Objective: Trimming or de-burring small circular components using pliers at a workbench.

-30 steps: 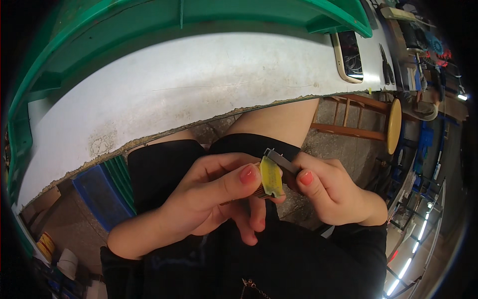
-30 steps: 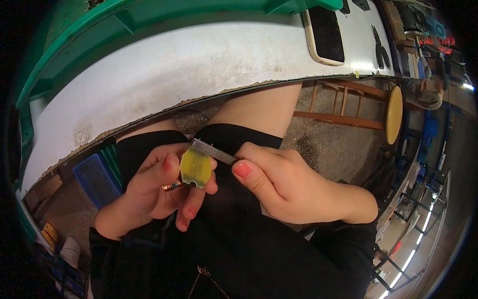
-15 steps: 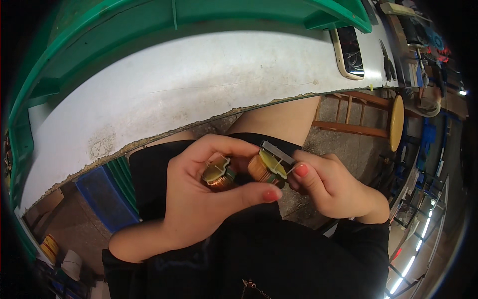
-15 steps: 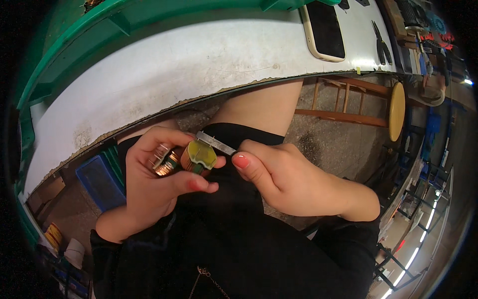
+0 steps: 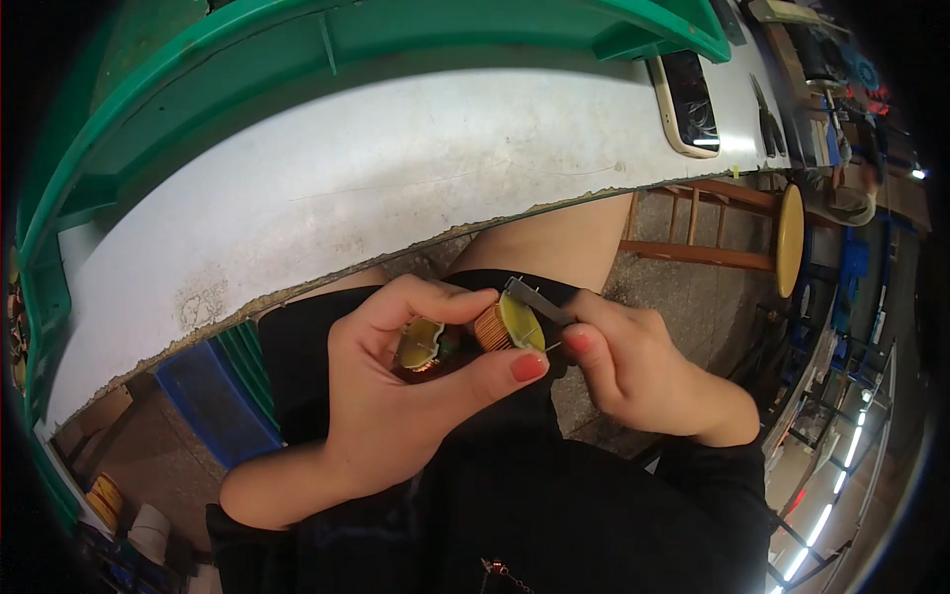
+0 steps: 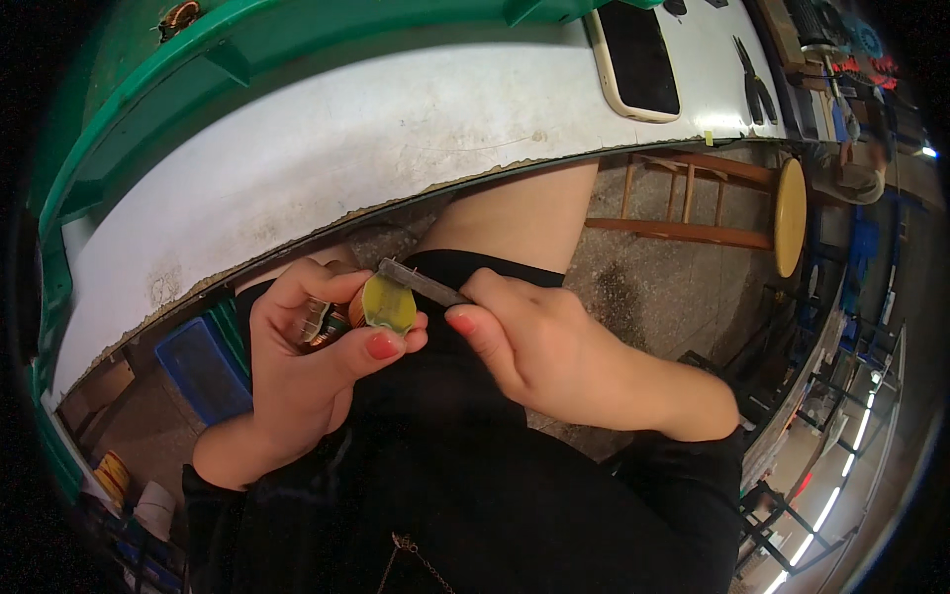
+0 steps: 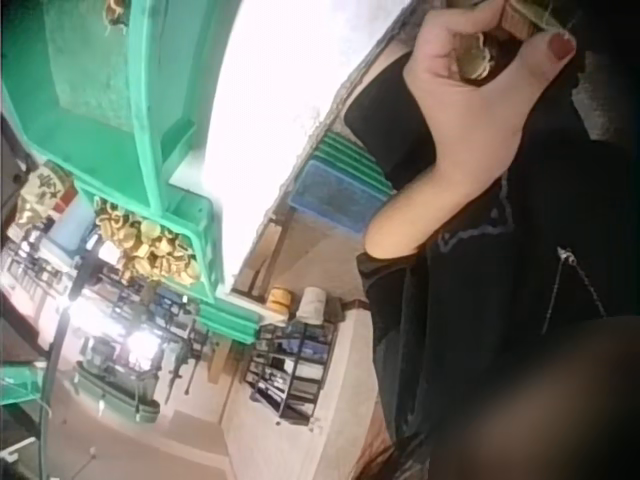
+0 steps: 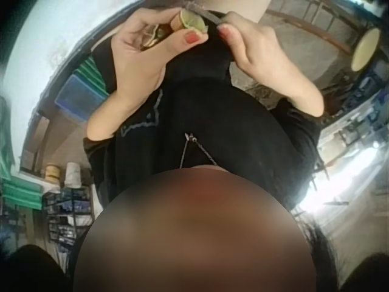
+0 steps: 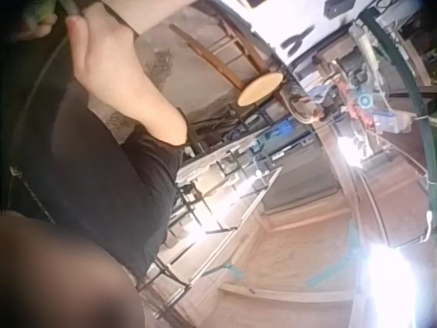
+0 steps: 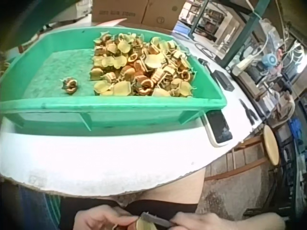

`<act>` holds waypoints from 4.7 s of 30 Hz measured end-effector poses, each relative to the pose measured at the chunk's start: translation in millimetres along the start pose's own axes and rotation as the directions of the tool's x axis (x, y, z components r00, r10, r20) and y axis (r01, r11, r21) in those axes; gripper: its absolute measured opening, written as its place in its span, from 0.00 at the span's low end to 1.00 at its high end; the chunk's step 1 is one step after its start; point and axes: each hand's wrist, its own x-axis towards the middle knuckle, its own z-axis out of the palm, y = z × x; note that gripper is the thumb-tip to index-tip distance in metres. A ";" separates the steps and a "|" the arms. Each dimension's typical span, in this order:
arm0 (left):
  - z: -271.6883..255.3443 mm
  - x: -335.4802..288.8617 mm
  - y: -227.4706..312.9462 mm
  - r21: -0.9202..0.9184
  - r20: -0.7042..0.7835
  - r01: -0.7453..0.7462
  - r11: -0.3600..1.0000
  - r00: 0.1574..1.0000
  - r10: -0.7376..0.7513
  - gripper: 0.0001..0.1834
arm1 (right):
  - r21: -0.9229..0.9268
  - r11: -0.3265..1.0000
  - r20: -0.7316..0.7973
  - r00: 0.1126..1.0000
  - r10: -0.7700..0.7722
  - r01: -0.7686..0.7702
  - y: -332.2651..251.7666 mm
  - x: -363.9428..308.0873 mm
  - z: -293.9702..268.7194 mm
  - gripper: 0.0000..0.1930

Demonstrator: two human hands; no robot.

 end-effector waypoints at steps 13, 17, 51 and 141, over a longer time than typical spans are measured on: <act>-8.2 1.9 -6.3 0.067 0.135 -0.220 0.973 0.969 0.209 0.18 | -0.248 0.948 -0.303 0.913 -0.274 0.202 11.0 -5.3 21.5 0.09; -9.4 2.8 -4.4 0.075 0.177 -0.256 0.964 0.955 0.239 0.20 | -0.208 0.947 -0.385 0.870 -0.309 0.244 19.4 -3.6 28.9 0.11; -12.1 1.7 -6.5 0.170 0.270 -0.464 0.870 0.871 0.411 0.25 | -0.442 0.871 -0.448 0.789 -0.421 0.214 19.6 -0.6 42.2 0.18; -2.4 -1.5 1.0 0.248 0.412 -0.632 0.734 0.755 0.510 0.15 | -0.431 0.790 -0.481 0.629 -0.610 0.436 40.6 7.2 38.4 0.25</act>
